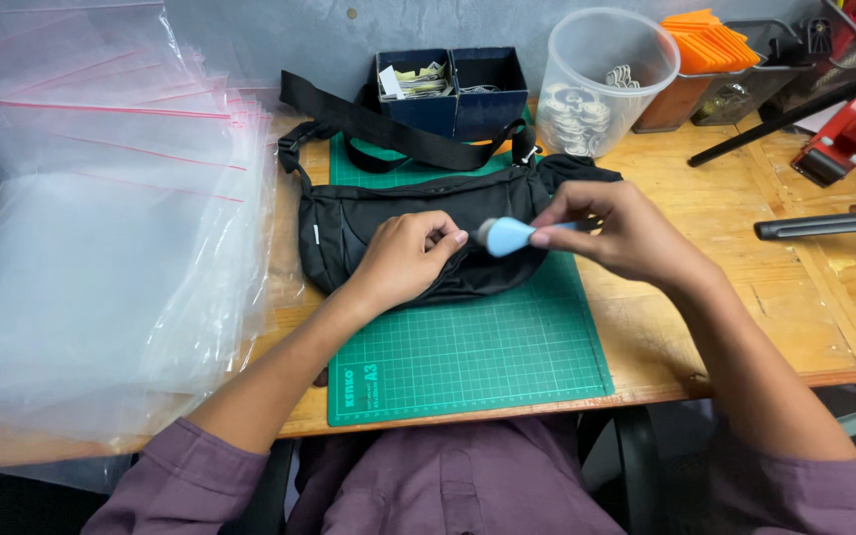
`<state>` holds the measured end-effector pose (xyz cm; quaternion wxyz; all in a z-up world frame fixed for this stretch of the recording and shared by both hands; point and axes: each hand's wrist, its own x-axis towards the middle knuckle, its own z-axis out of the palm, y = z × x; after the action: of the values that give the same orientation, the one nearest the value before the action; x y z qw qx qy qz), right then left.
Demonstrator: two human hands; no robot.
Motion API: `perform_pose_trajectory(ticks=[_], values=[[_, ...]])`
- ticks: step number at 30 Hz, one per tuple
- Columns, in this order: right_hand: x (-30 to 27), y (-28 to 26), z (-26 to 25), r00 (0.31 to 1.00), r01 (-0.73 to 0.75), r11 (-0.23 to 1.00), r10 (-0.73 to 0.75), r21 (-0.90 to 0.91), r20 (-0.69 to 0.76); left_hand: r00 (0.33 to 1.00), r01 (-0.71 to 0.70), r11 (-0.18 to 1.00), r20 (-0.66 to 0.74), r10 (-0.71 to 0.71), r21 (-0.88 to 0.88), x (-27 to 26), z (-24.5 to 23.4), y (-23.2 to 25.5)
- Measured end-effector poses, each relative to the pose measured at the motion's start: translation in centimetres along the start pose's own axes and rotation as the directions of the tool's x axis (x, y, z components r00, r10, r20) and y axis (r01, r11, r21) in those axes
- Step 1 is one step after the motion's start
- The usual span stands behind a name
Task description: The person removes a black shoulder bag from a plastic bag and places it on a green cutting mat. They use a small blue brush to clean the exterior of the bag, including the front pocket and the adjustable strap, then set the brush aside.
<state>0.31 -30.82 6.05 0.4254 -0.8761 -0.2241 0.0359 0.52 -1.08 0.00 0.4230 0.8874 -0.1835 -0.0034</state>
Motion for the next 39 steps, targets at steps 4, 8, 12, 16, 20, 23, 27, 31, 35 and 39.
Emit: perform_pose_trajectory(ticks=[4, 8, 12, 16, 20, 23, 27, 31, 35, 39], values=[[-0.6, -2.4, -0.6, 0.997, 0.011, 0.996, -0.004, -0.091, 0.073, 1.0, 0.003, 1.0, 0.019, -0.003, 0.015, 0.3, 0.1, -0.4], [-0.3, 0.2, -1.1, 0.999, 0.017, 0.969, -0.01, -0.246, 0.031, 0.996, -0.042, 0.999, 0.078, 0.044, -0.034, -0.7, -1.8, 1.1], [-0.5, -1.0, -0.6, 0.999, 0.053, 0.943, -0.05, -0.328, 0.018, 0.973, -0.136, 0.991, 0.185, 0.137, -0.019, -1.3, -3.6, 1.9], [-0.4, -1.1, 3.0, 0.984, 0.168, 0.925, -0.177, -0.34, 0.006, 0.981, -0.1, 0.993, 0.161, 0.11, -0.07, -0.2, -3.3, 0.3], [-0.1, -1.2, 2.4, 0.983, 0.184, 0.892, -0.173, -0.413, 0.064, 0.976, -0.054, 0.994, 0.204, 0.073, -0.095, 0.3, -3.2, -0.5], [-0.1, 0.8, -2.0, 0.996, 0.049, 0.832, -0.082, -0.553, -0.035, 0.976, -0.042, 0.996, 0.211, 0.058, -0.08, 0.5, -3.0, -0.9], [0.8, 7.7, -4.0, 0.983, -0.132, 0.953, 0.091, -0.271, -0.156, 0.975, -0.045, 0.997, 0.214, 0.059, -0.07, -0.3, -3.2, 0.0], [2.1, 9.6, -2.0, 0.989, -0.15, 0.985, 0.15, -0.085, -0.005, 0.966, -0.062, 0.997, 0.247, 0.07, -0.041, -0.4, -2.8, 0.3], [3.5, 12.3, -1.7, 0.962, -0.101, 0.968, 0.036, -0.229, -0.269, 0.973, -0.073, 0.997, 0.223, 0.065, 0.031, -0.5, -2.2, 0.3], [1.8, 7.1, -1.8, 0.98, -0.19, 0.982, 0.188, 0.023, 0.059, 0.975, -0.058, 0.998, 0.217, 0.055, 0.007, -0.7, -2.3, 0.6]])
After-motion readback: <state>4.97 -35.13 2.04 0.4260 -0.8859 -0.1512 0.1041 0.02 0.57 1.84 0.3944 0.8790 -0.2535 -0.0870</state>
